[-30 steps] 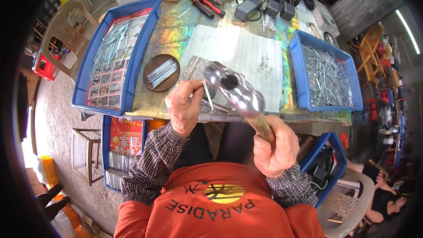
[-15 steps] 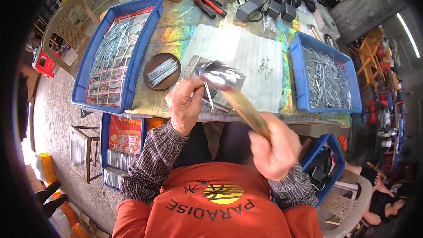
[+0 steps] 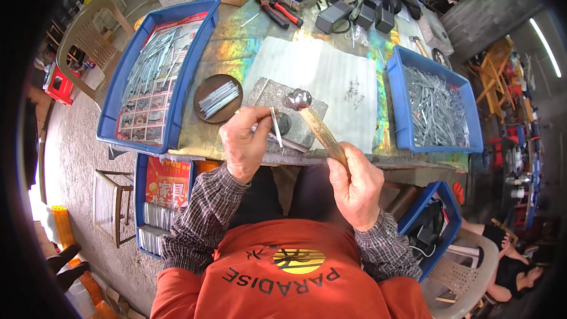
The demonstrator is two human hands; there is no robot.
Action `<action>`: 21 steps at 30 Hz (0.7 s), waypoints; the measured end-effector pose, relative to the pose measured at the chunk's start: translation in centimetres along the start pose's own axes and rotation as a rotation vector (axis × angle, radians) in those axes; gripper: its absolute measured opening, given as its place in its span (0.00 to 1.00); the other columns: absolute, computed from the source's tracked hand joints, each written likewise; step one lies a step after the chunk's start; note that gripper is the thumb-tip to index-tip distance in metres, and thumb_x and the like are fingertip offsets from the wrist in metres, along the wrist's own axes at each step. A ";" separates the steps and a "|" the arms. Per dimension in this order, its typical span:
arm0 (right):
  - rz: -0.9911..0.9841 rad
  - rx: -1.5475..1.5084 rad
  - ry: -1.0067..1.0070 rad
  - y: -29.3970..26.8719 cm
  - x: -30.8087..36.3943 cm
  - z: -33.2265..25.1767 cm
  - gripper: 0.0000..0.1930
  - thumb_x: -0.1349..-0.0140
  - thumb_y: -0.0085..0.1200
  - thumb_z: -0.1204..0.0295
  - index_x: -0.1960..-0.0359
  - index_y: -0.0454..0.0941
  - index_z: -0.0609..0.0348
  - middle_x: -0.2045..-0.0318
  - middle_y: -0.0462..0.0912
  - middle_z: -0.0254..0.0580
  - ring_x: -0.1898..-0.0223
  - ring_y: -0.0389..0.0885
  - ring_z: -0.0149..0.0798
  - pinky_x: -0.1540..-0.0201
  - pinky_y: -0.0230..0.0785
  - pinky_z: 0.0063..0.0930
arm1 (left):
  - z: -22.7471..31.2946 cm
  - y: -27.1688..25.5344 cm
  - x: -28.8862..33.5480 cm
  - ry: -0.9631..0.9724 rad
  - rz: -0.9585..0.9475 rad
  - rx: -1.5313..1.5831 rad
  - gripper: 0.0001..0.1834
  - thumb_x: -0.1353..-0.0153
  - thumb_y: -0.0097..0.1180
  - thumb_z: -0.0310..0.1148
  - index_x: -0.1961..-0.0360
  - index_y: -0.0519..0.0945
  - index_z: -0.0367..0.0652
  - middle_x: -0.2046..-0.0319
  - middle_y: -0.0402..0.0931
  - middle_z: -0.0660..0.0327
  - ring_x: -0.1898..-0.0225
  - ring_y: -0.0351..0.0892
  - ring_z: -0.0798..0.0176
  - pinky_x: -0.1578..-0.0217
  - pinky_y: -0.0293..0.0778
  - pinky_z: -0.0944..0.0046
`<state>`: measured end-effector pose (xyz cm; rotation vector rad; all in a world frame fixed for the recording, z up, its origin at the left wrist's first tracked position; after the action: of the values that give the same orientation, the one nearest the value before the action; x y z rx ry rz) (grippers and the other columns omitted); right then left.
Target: The person assembles metal components by inserting pins into metal strips, hammering them securely on a metal block with a hammer, and placing the finished strips into a round dish.
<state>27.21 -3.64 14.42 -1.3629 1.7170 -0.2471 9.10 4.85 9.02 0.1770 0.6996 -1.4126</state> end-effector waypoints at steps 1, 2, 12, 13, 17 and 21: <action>0.001 -0.007 0.001 0.2 0.1 0.2 0.09 0.39 0.55 0.75 0.59 0.74 0.67 0.76 0.76 0.45 0.79 0.75 0.37 0.75 0.68 0.26 | -0.3 -0.3 0.0 -0.044 0.007 0.015 0.08 0.46 0.58 0.17 0.64 0.80 0.35 0.70 0.80 0.56 0.69 0.80 0.64 0.66 0.74 0.69; -0.008 -0.030 0.039 0.4 0.2 0.7 0.09 0.39 0.55 0.75 0.59 0.74 0.68 0.76 0.77 0.45 0.79 0.76 0.38 0.74 0.68 0.27 | -0.5 -0.3 -0.1 -0.043 0.005 0.008 0.08 0.46 0.58 0.17 0.64 0.80 0.35 0.70 0.80 0.56 0.69 0.80 0.64 0.66 0.74 0.69; 0.081 0.207 -0.012 3.6 0.5 3.4 0.14 0.46 0.58 0.78 0.57 0.74 0.63 0.76 0.72 0.44 0.74 0.73 0.48 0.71 0.66 0.39 | -5.1 -1.5 1.1 -0.474 0.059 0.592 0.06 0.39 0.55 0.22 0.62 0.79 0.30 0.67 0.81 0.56 0.70 0.78 0.71 0.67 0.76 0.73; 0.098 0.239 -0.038 3.9 0.5 3.3 0.15 0.46 0.57 0.78 0.56 0.73 0.63 0.75 0.72 0.45 0.73 0.73 0.48 0.70 0.66 0.39 | -5.3 -1.6 1.3 -0.495 0.043 0.617 0.07 0.39 0.56 0.24 0.62 0.78 0.30 0.68 0.81 0.56 0.72 0.78 0.71 0.67 0.76 0.73; 0.086 0.285 -0.043 5.1 1.1 3.6 0.19 0.48 0.57 0.80 0.52 0.72 0.62 0.70 0.74 0.47 0.68 0.74 0.49 0.67 0.68 0.39 | -6.3 -1.9 1.9 -0.544 0.040 0.724 0.09 0.39 0.58 0.25 0.61 0.78 0.30 0.67 0.80 0.55 0.72 0.78 0.71 0.67 0.76 0.72; 0.027 0.206 -0.013 6.1 1.6 4.0 0.21 0.50 0.58 0.81 0.51 0.72 0.62 0.67 0.74 0.48 0.66 0.75 0.50 0.65 0.69 0.39 | -6.3 -2.0 2.4 -0.547 0.033 0.723 0.10 0.39 0.58 0.26 0.60 0.77 0.30 0.67 0.80 0.55 0.71 0.78 0.70 0.67 0.76 0.72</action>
<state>26.09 -1.28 7.43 -1.1875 1.6497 -0.3881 5.06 5.62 3.33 0.3438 -0.2804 -1.5395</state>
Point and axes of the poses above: each hand's wrist, its own x-axis away from the middle knuckle, its own y-axis out of the palm, z = x × y, the point moved 9 cm from there along -x, towards the middle knuckle
